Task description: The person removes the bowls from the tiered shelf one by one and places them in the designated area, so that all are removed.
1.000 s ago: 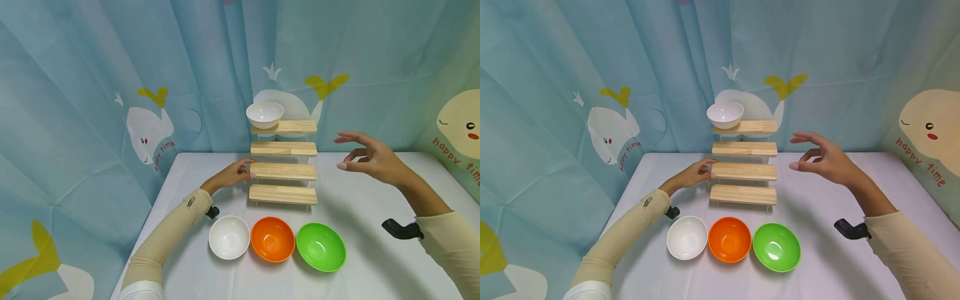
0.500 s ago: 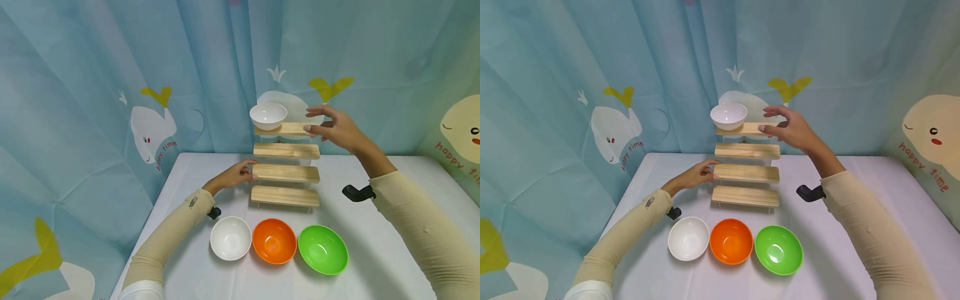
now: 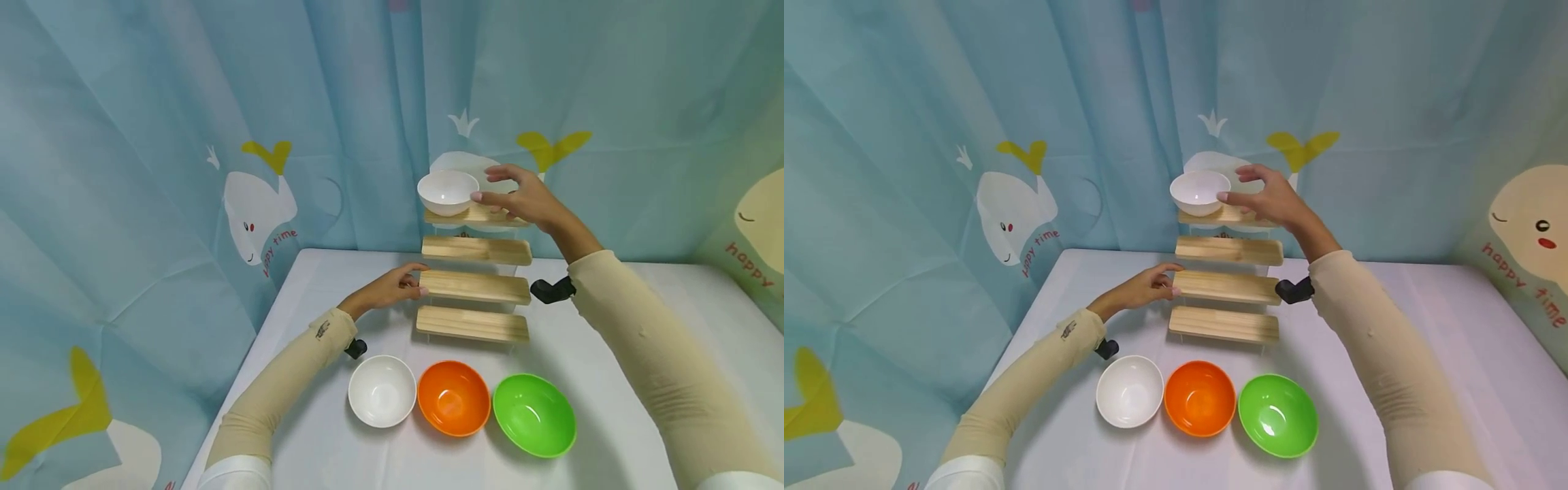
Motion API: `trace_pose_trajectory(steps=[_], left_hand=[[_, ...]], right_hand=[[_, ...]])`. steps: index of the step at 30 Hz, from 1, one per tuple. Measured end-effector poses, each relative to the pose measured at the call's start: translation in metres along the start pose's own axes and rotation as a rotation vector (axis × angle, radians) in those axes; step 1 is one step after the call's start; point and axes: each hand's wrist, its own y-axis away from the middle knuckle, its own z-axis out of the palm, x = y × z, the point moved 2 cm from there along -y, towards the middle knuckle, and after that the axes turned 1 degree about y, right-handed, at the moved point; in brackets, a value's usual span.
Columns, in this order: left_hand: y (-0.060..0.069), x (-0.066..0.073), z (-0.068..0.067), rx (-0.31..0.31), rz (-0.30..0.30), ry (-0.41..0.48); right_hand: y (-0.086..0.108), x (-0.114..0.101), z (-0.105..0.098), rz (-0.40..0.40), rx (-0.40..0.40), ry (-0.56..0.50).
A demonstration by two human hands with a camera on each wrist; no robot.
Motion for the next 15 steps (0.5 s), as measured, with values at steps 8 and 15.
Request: trace_pose_trajectory(steps=[8, 15], left_hand=[[-0.002, 0.001, 0.000, 0.004, 0.000, -0.031], [-0.003, -0.001, 0.001, 0.000, 0.003, -0.037]], right_hand=[[-0.014, 0.002, 0.009, 0.037, -0.047, -0.049], [-0.021, 0.000, 0.014, 0.046, -0.065, -0.045]])
